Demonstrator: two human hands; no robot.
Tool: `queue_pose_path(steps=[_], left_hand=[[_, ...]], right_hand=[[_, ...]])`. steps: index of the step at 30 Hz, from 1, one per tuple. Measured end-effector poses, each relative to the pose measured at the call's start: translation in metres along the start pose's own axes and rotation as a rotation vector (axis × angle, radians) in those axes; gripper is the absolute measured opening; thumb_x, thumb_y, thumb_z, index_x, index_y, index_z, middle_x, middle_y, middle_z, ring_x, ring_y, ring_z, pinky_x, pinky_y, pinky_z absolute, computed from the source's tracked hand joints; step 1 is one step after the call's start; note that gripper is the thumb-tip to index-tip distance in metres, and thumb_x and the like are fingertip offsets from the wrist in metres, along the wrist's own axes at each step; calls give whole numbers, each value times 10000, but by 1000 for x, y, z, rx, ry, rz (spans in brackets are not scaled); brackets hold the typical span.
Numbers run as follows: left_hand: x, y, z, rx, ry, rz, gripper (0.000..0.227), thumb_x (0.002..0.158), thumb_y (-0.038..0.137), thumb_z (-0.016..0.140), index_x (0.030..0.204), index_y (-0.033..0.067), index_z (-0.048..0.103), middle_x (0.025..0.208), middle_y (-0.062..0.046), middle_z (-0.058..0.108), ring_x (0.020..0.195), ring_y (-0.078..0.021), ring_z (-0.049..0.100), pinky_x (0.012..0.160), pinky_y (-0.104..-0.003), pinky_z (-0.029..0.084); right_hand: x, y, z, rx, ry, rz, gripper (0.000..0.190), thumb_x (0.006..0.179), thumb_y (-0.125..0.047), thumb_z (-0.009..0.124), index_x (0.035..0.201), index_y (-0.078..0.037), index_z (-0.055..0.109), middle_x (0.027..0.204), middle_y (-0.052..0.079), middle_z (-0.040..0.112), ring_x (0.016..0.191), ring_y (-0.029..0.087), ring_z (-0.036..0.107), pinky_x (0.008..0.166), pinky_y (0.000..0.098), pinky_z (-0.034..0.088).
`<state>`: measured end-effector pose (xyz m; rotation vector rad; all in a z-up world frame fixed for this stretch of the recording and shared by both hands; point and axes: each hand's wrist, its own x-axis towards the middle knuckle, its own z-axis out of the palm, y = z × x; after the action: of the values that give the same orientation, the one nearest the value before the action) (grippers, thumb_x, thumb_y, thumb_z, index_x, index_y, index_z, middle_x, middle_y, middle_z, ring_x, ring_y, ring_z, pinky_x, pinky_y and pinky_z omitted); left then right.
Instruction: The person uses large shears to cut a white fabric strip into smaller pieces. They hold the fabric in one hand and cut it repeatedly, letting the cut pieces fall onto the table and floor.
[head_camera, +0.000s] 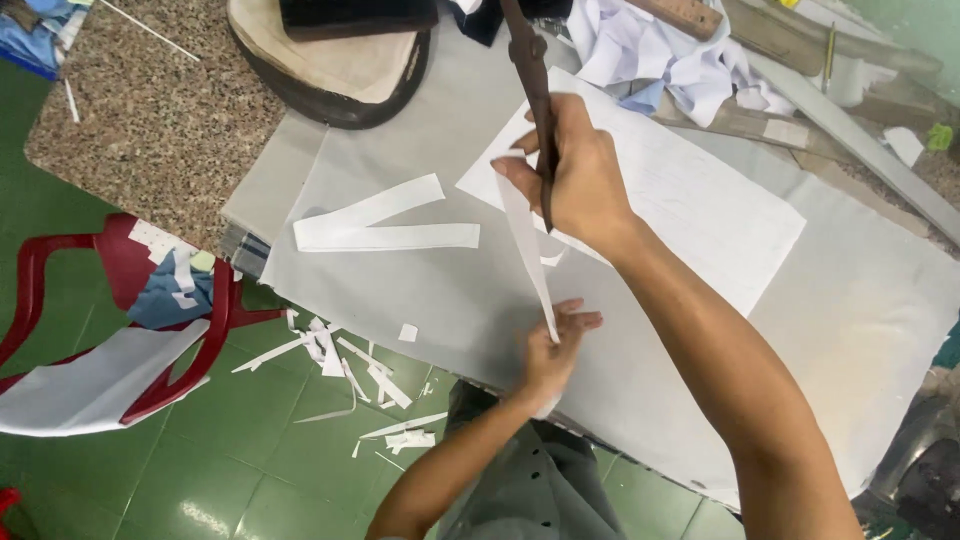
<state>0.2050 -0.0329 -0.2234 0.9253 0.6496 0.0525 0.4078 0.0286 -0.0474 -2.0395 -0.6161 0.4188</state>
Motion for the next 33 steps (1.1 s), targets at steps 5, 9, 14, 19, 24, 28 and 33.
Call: queue_pose_path(steps=[5, 9, 14, 19, 24, 28, 33], left_hand=[[-50, -44, 6, -23, -49, -100, 451, 1019, 334, 537, 1280, -29, 594, 1354, -194, 633, 1268, -287, 652, 1136, -379, 497], [-72, -77, 25, -379, 20, -429, 537, 982, 293, 599, 1381, -57, 517, 1309, -245, 654, 1264, -367, 656, 1133, -483, 516], [-119, -130, 9, -167, -177, -502, 380, 982, 228, 650, 1256, -34, 622, 1229, -169, 715, 1121, -288, 718, 1011, -393, 603], [-128, -101, -39, 326, -154, 127, 191, 994, 164, 664, 1068, 11, 752, 935, -85, 793, 802, -163, 760, 778, -276, 657], [-30, -29, -79, 1256, 472, 853, 414, 938, 321, 792, 1195, 10, 699, 1130, -176, 690, 1067, -358, 645, 948, -477, 471], [43, -24, -57, 1354, 559, 658, 809, 708, 508, 970, 1256, 1, 659, 1236, -153, 519, 1168, -375, 420, 1029, -490, 288], [72, -27, -42, 1344, 406, 711, 320, 701, 267, 966, 878, 95, 763, 1274, -70, 528, 1376, -377, 315, 1170, -620, 41]], right_hand=[[-6, 6, 6, 55, 85, -148, 439, 960, -87, 771, 1183, -57, 394, 968, 14, 680, 422, 181, 542, 411, 331, 503], [-35, 4, -8, 126, 72, -163, 457, 975, -72, 782, 1215, -45, 394, 983, -12, 684, 382, 157, 538, 433, 299, 498], [-126, 74, -11, 68, -20, -197, 508, 921, -215, 832, 1200, -42, 444, 938, 32, 767, 553, 132, 617, 563, 287, 518], [-241, 172, -26, 117, -308, -32, 499, 908, -219, 752, 1199, 67, 464, 929, 111, 789, 527, 175, 716, 415, 280, 602], [-304, 253, -37, -12, -187, 384, 550, 890, -236, 815, 1210, 118, 540, 744, 200, 757, 400, 223, 629, 383, 320, 485], [-306, 240, -44, 54, -125, 458, 506, 942, -213, 765, 1229, 120, 515, 698, 175, 725, 391, 216, 607, 388, 312, 469], [-298, 231, -44, 72, -131, 546, 477, 948, -194, 751, 1231, 109, 518, 681, 170, 723, 379, 209, 601, 360, 298, 459]])
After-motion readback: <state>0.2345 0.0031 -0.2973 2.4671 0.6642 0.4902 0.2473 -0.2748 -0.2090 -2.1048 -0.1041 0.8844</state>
